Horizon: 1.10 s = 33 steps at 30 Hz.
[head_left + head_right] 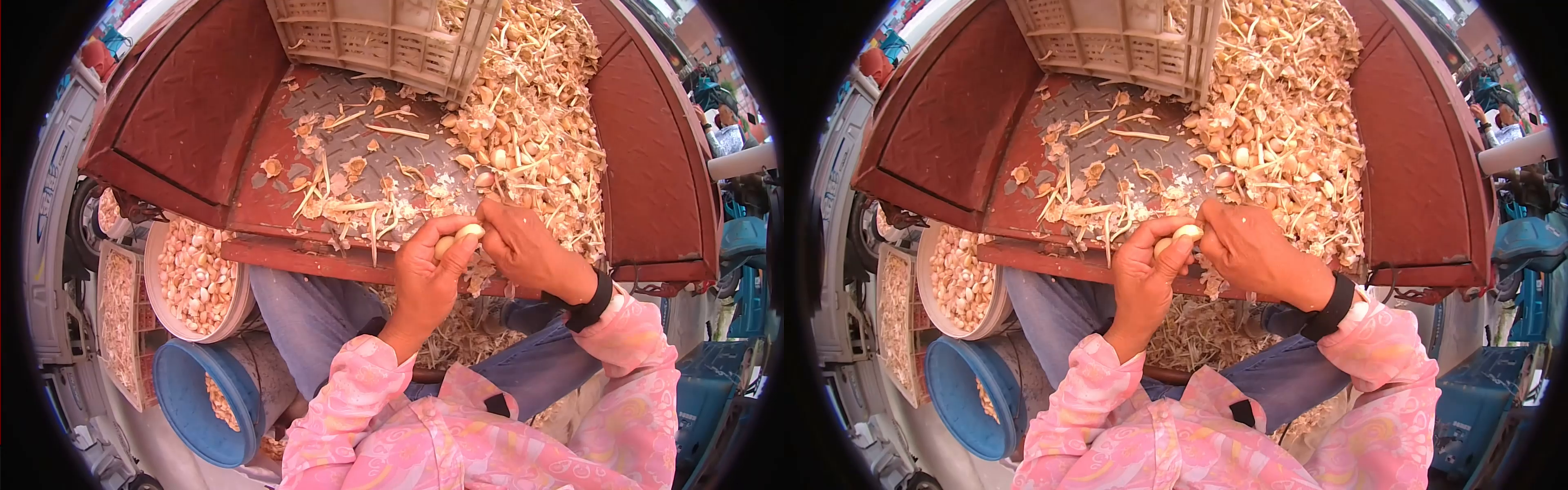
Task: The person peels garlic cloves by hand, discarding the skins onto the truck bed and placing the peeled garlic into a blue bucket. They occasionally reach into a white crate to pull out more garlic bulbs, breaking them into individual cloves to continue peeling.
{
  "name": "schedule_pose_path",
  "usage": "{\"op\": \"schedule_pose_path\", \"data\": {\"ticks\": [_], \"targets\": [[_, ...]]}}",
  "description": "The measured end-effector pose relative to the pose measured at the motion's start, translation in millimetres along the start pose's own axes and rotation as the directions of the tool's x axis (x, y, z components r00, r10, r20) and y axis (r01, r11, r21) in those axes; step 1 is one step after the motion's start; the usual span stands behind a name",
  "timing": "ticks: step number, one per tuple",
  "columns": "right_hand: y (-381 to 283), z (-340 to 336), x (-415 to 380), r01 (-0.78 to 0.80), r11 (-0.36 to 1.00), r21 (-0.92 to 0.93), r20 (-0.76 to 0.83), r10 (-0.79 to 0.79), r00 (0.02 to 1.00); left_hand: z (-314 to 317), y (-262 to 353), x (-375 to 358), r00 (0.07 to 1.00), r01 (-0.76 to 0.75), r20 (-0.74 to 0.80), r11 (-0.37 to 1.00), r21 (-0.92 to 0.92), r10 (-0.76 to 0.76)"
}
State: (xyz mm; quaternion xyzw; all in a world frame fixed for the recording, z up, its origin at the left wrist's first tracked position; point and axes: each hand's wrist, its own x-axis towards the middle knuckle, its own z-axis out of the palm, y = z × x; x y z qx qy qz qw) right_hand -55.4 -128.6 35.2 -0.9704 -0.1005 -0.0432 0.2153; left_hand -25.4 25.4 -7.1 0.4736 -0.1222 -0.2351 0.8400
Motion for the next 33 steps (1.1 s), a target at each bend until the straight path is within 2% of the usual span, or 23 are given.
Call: {"op": "schedule_pose_path", "data": {"ticks": [2, 3, 5, 8, 11, 14, 15, 17, 18, 19, 22, 23, 24, 26, 29, 30, 31, 32, 33], "targets": [[6, -2, 2, -0.069, 0.996, 0.063, 0.056, 0.065, 0.996, -1, 4, 0, 0.998, 0.054, 0.043, 0.977, -0.204, -0.046], [8, -4, 5, -0.069, 0.997, -0.027, 0.037, 0.07, 0.997, -6, 7, 2, 0.992, 0.123, 0.062, 0.898, -0.423, -0.107], [15, -9, 18, -0.077, 0.976, -0.202, -0.006, 0.078, 0.997, -9, 18, 8, 0.976, 0.202, 0.031, 0.856, -0.476, -0.214], [36, -5, 52, 0.031, 0.94, -0.341, -0.189, -0.1, 0.977, -15, 24, 15, 0.954, 0.276, 0.049, 0.804, -0.528, -0.296], [54, 4, 67, -0.014, 0.917, -0.399, 0.008, 0.018, 1.0, -20, 22, 16, 0.939, 0.307, 0.02, 0.814, -0.492, -0.342], [59, 4, 60, 0.009, 0.997, -0.073, -0.126, -0.018, 0.992, -29, 17, 20, 0.949, 0.282, -0.032, 0.892, -0.353, -0.313], [46, -2, 55, -0.061, 0.997, 0.044, -0.051, 0.063, 0.997, -27, 17, 23, 0.956, 0.26, -0.056, 0.92, -0.295, -0.288], [24, -9, 44, 0.006, 0.996, 0.084, -0.091, 0.001, 0.996, -16, 19, 26, 0.957, 0.252, -0.113, 0.957, -0.142, -0.269], [16, -11, 39, 0.044, 0.994, 0.101, -0.113, -0.032, 0.993, -13, 16, 28, 0.96, 0.252, -0.091, 0.96, -0.127, -0.264], [11, -12, 36, 0.154, 0.988, 0.021, -0.134, -0.15, 0.98, -12, 11, 29, 0.964, 0.249, -0.07, 0.962, -0.112, -0.257], [-8, -11, 27, 0.164, 0.983, -0.077, -0.225, -0.177, 0.958, -12, 5, 27, 0.983, 0.181, -0.024, 0.981, -0.073, -0.184], [-8, -8, 24, 0.141, 0.989, -0.049, -0.244, -0.149, 0.958, -14, 5, 24, 0.987, 0.157, -0.014, 0.984, -0.08, -0.158], [-6, -7, 22, 0.147, 0.988, -0.046, -0.206, -0.153, 0.967, -15, 6, 22, 0.991, 0.132, -0.003, 0.987, -0.087, -0.133], [-4, -7, 19, 0.158, 0.987, -0.037, -0.129, -0.161, 0.978, -17, 7, 18, 0.998, 0.062, 0.003, 0.997, 0.035, -0.062], [-1, -6, 16, 0.142, 0.969, 0.202, -0.143, -0.115, 0.983, -19, 4, 13, 0.999, -0.013, 0.031, 0.991, 0.131, 0.009], [2, -6, 15, -0.001, 0.894, 0.447, -0.076, 0.038, 0.996, -20, 4, 12, 0.999, -0.031, 0.045, 0.989, 0.147, 0.025], [5, -8, 16, -0.145, 0.744, 0.652, 0.026, 0.169, 0.985, -20, 5, 11, 0.997, 0.013, 0.071, 0.997, 0.073, -0.019], [9, -8, 17, -0.278, 0.53, 0.801, 0.156, 0.264, 0.952, -20, 8, 9, 0.993, 0.06, 0.097, 0.998, -0.001, -0.06], [12, -11, 19, -0.319, 0.576, 0.753, 0.196, 0.266, 0.944, -22, 11, 7, 0.988, 0.106, 0.123, 0.992, -0.073, -0.097]]}}
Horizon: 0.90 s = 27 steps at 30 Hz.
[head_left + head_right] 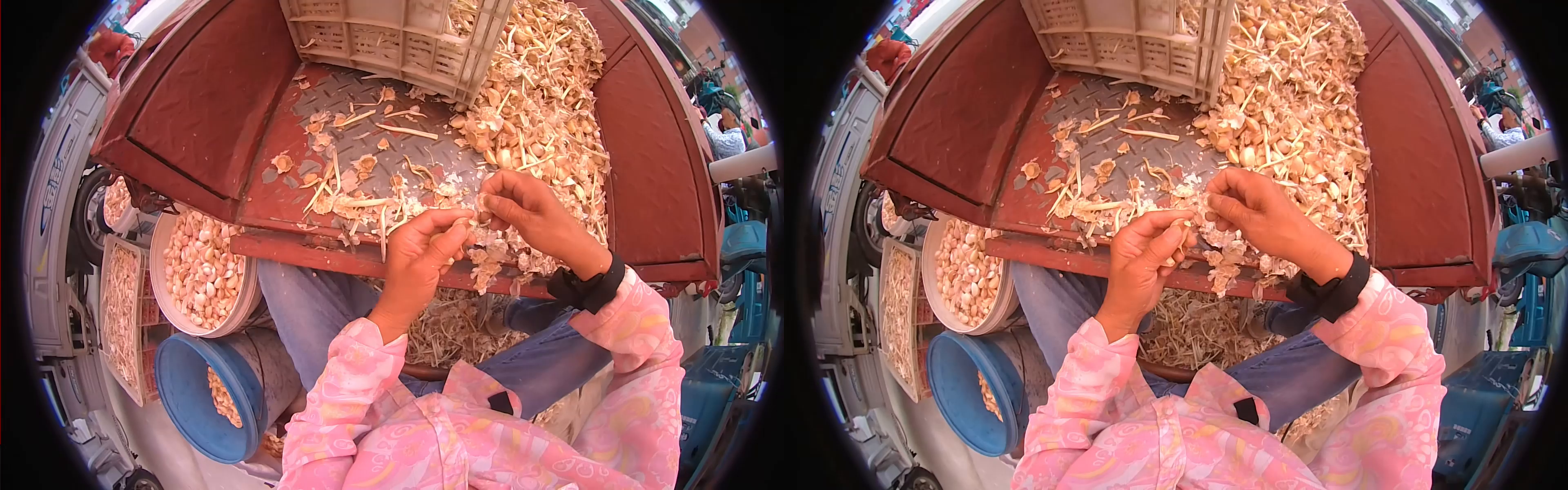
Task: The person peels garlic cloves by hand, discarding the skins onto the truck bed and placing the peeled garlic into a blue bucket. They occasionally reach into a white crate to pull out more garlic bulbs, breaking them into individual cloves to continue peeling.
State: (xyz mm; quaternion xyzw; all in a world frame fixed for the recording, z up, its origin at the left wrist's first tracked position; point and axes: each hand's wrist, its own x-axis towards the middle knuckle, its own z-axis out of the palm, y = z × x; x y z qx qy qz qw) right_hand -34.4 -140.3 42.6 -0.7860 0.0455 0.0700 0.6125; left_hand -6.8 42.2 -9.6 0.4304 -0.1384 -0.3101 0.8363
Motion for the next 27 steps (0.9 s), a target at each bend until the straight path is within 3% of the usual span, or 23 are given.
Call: {"op": "schedule_pose_path", "data": {"ticks": [1, 3, 6, 8, 11, 13, 15, 17, 19, 22, 24, 25, 27], "targets": [[-5, -2, -3, -0.023, 0.956, -0.292, 0.094, 0.052, 0.994, -2, 1, 0, 0.999, 0.052, 0.018, 0.989, -0.14, -0.05], [-19, -3, -10, 0.032, 0.628, -0.778, 0.216, 0.219, 0.952, -8, 1, 2, 0.988, 0.151, 0.073, 0.902, -0.405, -0.133], [-5, -8, -5, 0.105, 0.644, -0.757, 0.01, -0.149, 0.989, -14, -3, 4, 0.96, 0.279, 0.161, 0.754, -0.595, -0.228], [4, -28, 10, 0.187, 0.589, -0.786, -0.084, -0.403, 0.912, -16, 1, 3, 0.957, 0.287, 0.177, 0.667, -0.688, -0.229], [7, -53, 38, 0.117, 0.374, -0.92, -0.045, -0.397, 0.917, -30, 43, -15, 0.988, 0.151, 0.108, 0.601, -0.785, -0.107], [12, -58, 57, 0.132, 0.306, -0.943, 0.018, -0.348, 0.937, -62, 87, -35, 0.99, -0.143, -0.095, 0.71, -0.69, 0.107], [19, -54, 70, 0.108, 0.267, -0.958, 0.032, -0.275, 0.961, -117, 125, -57, 0.891, -0.381, -0.376, 0.869, -0.314, 0.255], [21, -50, 80, 0.044, 0.236, -0.971, -0.003, -0.195, 0.981, -187, 148, -79, 0.653, -0.328, -0.683, 0.935, 0.134, 0.327], [27, -52, 87, 0.022, 0.209, -0.978, -0.008, -0.142, 0.99, -246, 155, -99, 0.539, -0.197, -0.783, 0.95, 0.242, 0.311], [22, -55, 85, 0.065, 0.249, -0.966, 0.039, -0.107, 0.993, -256, 153, -116, 0.404, -0.143, -0.863, 0.953, 0.268, 0.303], [33, -65, 83, 0.141, 0.258, -0.956, 0.104, -0.154, 0.983, -243, 149, -118, 0.424, -0.193, -0.84, 0.94, 0.282, 0.339], [32, -64, 82, 0.11, 0.268, -0.957, 0.064, -0.174, 0.983, -229, 146, -117, 0.43, -0.223, -0.828, 0.931, 0.287, 0.359], [31, -57, 77, 0.052, 0.297, -0.954, -0.014, -0.217, 0.976, -198, 138, -110, 0.572, -0.299, -0.752, 0.937, 0.18, 0.327]]}}
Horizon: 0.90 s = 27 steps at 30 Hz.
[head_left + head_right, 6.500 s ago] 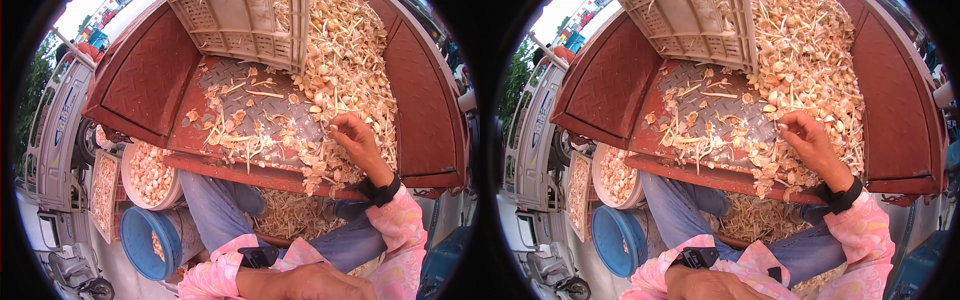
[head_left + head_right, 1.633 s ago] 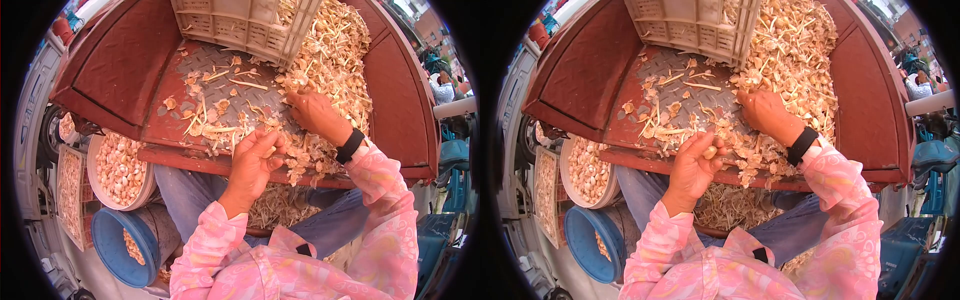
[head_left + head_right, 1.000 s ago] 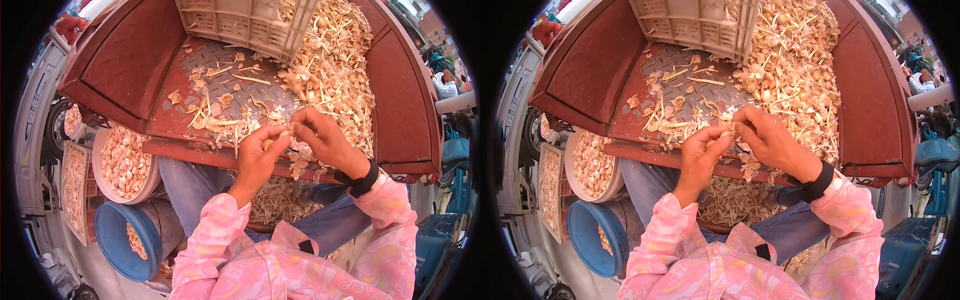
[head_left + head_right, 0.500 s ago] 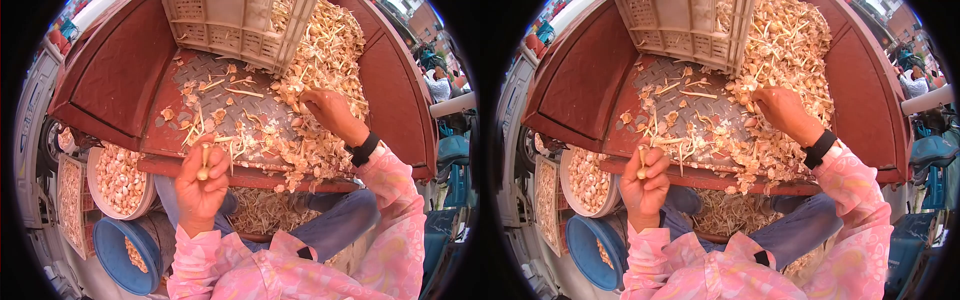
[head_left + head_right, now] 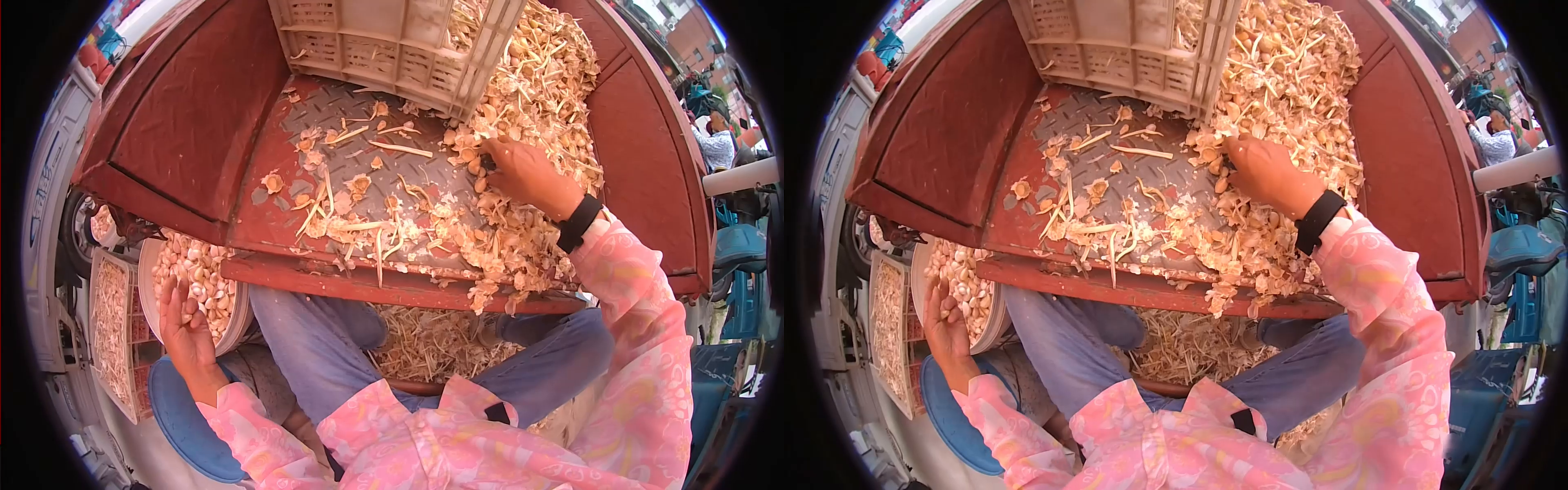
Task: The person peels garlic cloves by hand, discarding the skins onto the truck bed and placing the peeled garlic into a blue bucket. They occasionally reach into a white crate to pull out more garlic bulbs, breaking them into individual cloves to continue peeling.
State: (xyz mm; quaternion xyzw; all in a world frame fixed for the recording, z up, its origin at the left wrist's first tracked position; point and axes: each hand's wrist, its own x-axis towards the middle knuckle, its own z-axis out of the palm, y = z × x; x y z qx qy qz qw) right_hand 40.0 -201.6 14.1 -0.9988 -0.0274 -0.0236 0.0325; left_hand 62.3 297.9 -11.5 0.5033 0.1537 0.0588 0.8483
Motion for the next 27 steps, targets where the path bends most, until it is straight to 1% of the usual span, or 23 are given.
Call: {"op": "schedule_pose_path", "data": {"ticks": [2, 3, 4, 6, 7, 8, 9, 10, 12, 13, 15, 16, 17, 18, 19, 20, 21, 22, 25, 27], "targets": [[-3, -1, -1, 0.069, 0.996, 0.053, 0.015, -0.07, 0.997, 35, -7, -27, 0.987, 0.07, 0.146, 0.996, -0.054, -0.061], [-4, -2, -2, 0.102, 0.991, 0.083, 0.02, -0.104, 0.994, 58, -10, -44, 0.954, 0.166, 0.265, 0.984, -0.07, -0.142], [-6, -1, -1, 0.099, 0.992, 0.079, 0.049, -0.103, 0.994, 80, -16, -60, 0.898, 0.263, 0.382, 0.962, -0.071, -0.217], [-9, -2, 2, 0.09, 0.994, 0.068, 0.101, -0.097, 0.99, 116, -32, -86, 0.748, 0.429, 0.555, 0.903, 0.013, -0.363], [-9, -2, 0, 0.089, 0.993, 0.075, 0.082, -0.095, 0.992, 131, -42, -96, 0.677, 0.504, 0.596, 0.862, 0.052, -0.432], [-10, -1, -2, 0.088, 0.993, 0.082, 0.063, -0.094, 0.994, 144, -53, -103, 0.598, 0.572, 0.631, 0.814, 0.095, -0.494], [-11, -1, -4, 0.092, 0.992, 0.087, 0.043, -0.096, 0.994, 156, -63, -109, 0.549, 0.629, 0.643, 0.77, 0.104, -0.535], [-14, -3, -7, 0.1, 0.981, 0.168, -0.005, -0.101, 0.995, 166, -74, -114, 0.496, 0.684, 0.653, 0.721, 0.112, -0.572], [-24, -12, -18, 0.125, 0.937, 0.326, -0.097, -0.098, 0.99, 186, -96, -120, 0.421, 0.787, 0.637, 0.61, 0.097, -0.645], [-38, -25, -26, 0.094, 0.891, 0.444, -0.027, -0.092, 0.995, 197, -107, -123, 0.403, 0.823, 0.615, 0.562, 0.08, -0.678], [-52, -36, -33, 0.138, 0.796, 0.589, 0.097, -0.239, 0.966, 213, -127, -126, 0.35, 0.888, 0.57, 0.457, 0.051, -0.744], [-54, -38, -35, 0.141, 0.739, 0.658, 0.146, -0.309, 0.94, 215, -136, -124, 0.336, 0.9, 0.579, 0.434, 0.034, -0.743], [-44, -31, -30, 0.304, 0.789, 0.534, -0.017, -0.349, 0.937, 216, -146, -121, 0.324, 0.911, 0.588, 0.411, 0.017, -0.741], [-33, -24, -24, 0.248, 0.883, 0.399, -0.043, -0.252, 0.967, 216, -151, -119, 0.314, 0.921, 0.596, 0.39, -0.002, -0.739], [-21, -17, -16, 0.178, 0.949, 0.259, -0.082, -0.162, 0.983, 214, -150, -118, 0.346, 0.904, 0.599, 0.427, -0.008, -0.722], [-10, -10, -9, 0.093, 0.988, 0.123, -0.134, -0.076, 0.988, 212, -147, -117, 0.374, 0.881, 0.601, 0.474, 0.009, -0.706], [-3, -7, 0, 0.042, 0.999, -0.016, -0.048, -0.043, 0.998, 212, -140, -116, 0.4, 0.854, 0.603, 0.52, 0.03, -0.69], [0, -2, 5, 0.023, 0.999, -0.04, -0.05, -0.025, 0.998, 212, -132, -115, 0.424, 0.823, 0.608, 0.565, 0.05, -0.671], [-6, 3, 16, -0.04, 0.991, -0.127, -0.041, 0.035, 0.999, 210, -114, -113, 0.521, 0.67, 0.592, 0.724, 0.161, -0.614], [-9, 0, 20, -0.059, 0.986, -0.157, -0.01, 0.058, 0.998, 207, -113, -110, 0.528, 0.642, 0.608, 0.747, 0.172, -0.593]]}}
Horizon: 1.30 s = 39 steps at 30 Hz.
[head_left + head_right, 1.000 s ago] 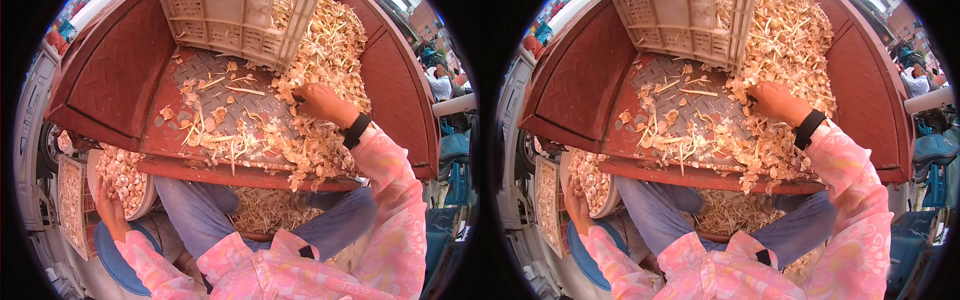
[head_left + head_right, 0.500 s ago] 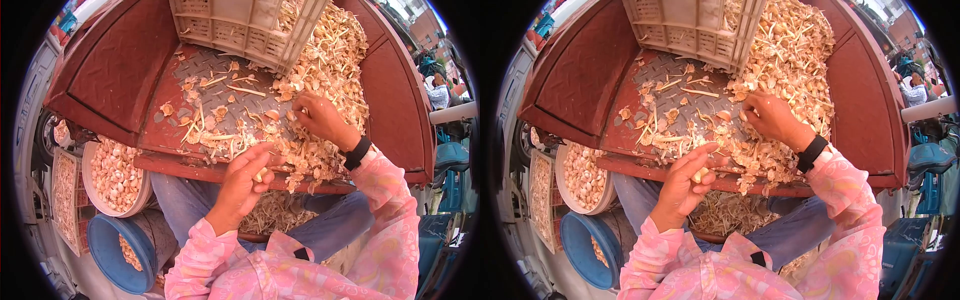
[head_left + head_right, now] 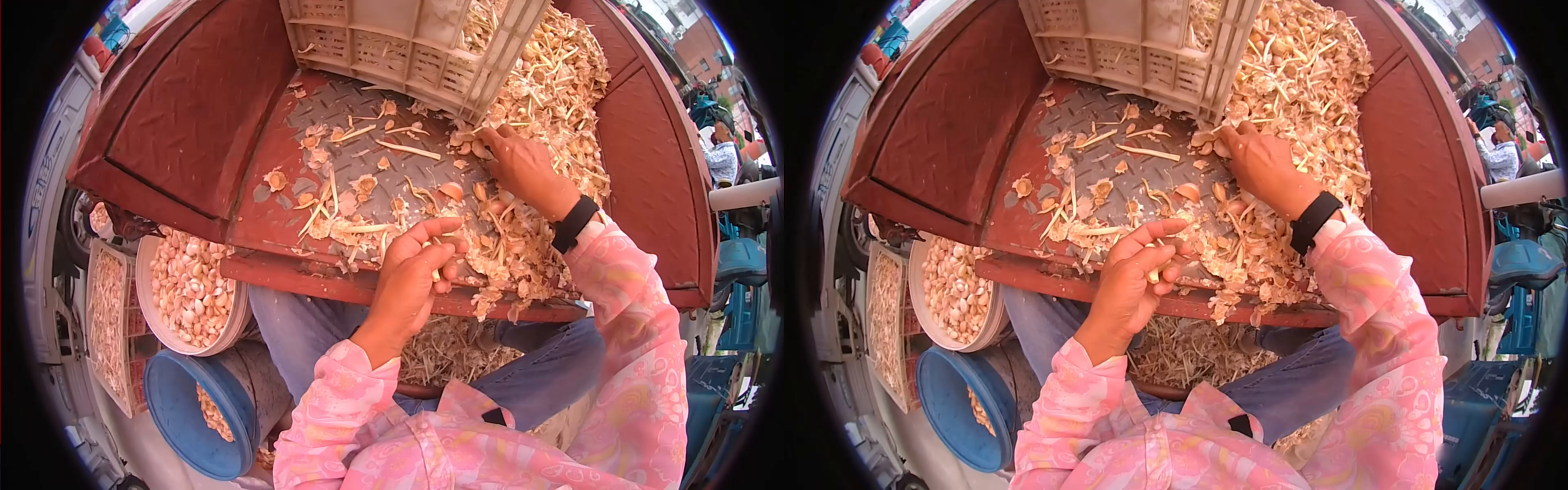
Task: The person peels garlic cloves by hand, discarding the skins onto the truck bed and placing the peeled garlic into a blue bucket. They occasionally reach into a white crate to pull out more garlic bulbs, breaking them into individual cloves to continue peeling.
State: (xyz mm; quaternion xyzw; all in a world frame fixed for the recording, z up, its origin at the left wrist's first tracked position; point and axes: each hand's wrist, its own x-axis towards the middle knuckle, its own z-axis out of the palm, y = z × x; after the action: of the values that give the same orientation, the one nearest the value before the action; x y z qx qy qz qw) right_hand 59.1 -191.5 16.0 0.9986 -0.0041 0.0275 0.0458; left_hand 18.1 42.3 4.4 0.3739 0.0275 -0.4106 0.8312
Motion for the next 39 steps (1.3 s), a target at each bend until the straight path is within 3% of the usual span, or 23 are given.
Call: {"op": "schedule_pose_path", "data": {"ticks": [5, 8, 11, 15, 16, 19, 20, 23, 24, 28, 31, 35, 38, 39], "targets": [[9, 6, 9, 0.152, 0.985, -0.082, 0.067, -0.147, 0.987, 1, -1, 0, 0.999, -0.013, 0.037, 0.996, 0.085, 0.01], [4, 6, 1, 0.158, 0.987, -0.016, 0.016, -0.157, 0.987, -2, -1, -2, 0.999, -0.029, 0.033, 0.995, 0.094, 0.026], [5, 8, -16, 0.208, 0.917, 0.339, -0.12, -0.177, 0.977, -7, -1, 4, 0.999, -0.048, 0.021, 0.999, 0.026, 0.048], [-28, -32, -39, -0.015, 0.703, 0.711, 0.071, -0.051, 0.996, -10, -7, 14, 0.999, -0.037, 0.016, 0.984, -0.172, 0.04], [-35, -38, -43, 0.036, 0.661, 0.75, 0.04, -0.1, 0.994, -9, -8, 16, 1.0, -0.014, 0.014, 0.968, -0.25, 0.018], [-48, -46, -43, 0.388, 0.534, 0.751, -0.156, -0.428, 0.89, -15, -16, 25, 0.997, 0.069, 0.069, 0.897, -0.436, -0.043], [-51, -48, -42, 0.338, 0.524, 0.782, -0.14, -0.381, 0.914, -16, -17, 28, 0.993, 0.107, 0.089, 0.871, -0.479, -0.074], [-19, -17, -15, 0.296, 0.834, 0.466, -0.279, -0.178, 0.943, -14, -12, 27, 0.984, 0.171, 0.132, 0.841, -0.514, -0.12], [-13, -14, -9, 0.218, 0.927, 0.304, -0.255, -0.141, 0.957, -14, -9, 26, 0.982, 0.181, 0.141, 0.84, -0.511, -0.125], [-7, 2, 7, 0.126, 0.991, 0.046, -0.144, -0.118, 0.983, -13, 0, 20, 0.996, 0.054, 0.083, 0.962, -0.269, -0.033], [-10, 4, 11, 0.144, 0.99, 0.004, -0.042, -0.144, 0.989, -12, 5, 16, 0.997, -0.075, 0.03, 0.996, -0.044, 0.076], [-4, 14, 3, 0.353, 0.856, 0.378, -0.124, -0.331, 0.935, -11, 7, 13, 0.996, -0.094, -0.009, 0.995, -0.04, 0.093], [-3, 3, -8, 0.375, 0.787, 0.49, -0.126, -0.362, 0.924, -13, 8, 11, 0.995, -0.099, -0.004, 0.991, -0.091, 0.099], [-4, -2, -10, 0.31, 0.809, 0.499, -0.128, -0.285, 0.95, -16, 9, 10, 0.995, -0.098, 0.01, 0.989, -0.107, 0.099]]}}
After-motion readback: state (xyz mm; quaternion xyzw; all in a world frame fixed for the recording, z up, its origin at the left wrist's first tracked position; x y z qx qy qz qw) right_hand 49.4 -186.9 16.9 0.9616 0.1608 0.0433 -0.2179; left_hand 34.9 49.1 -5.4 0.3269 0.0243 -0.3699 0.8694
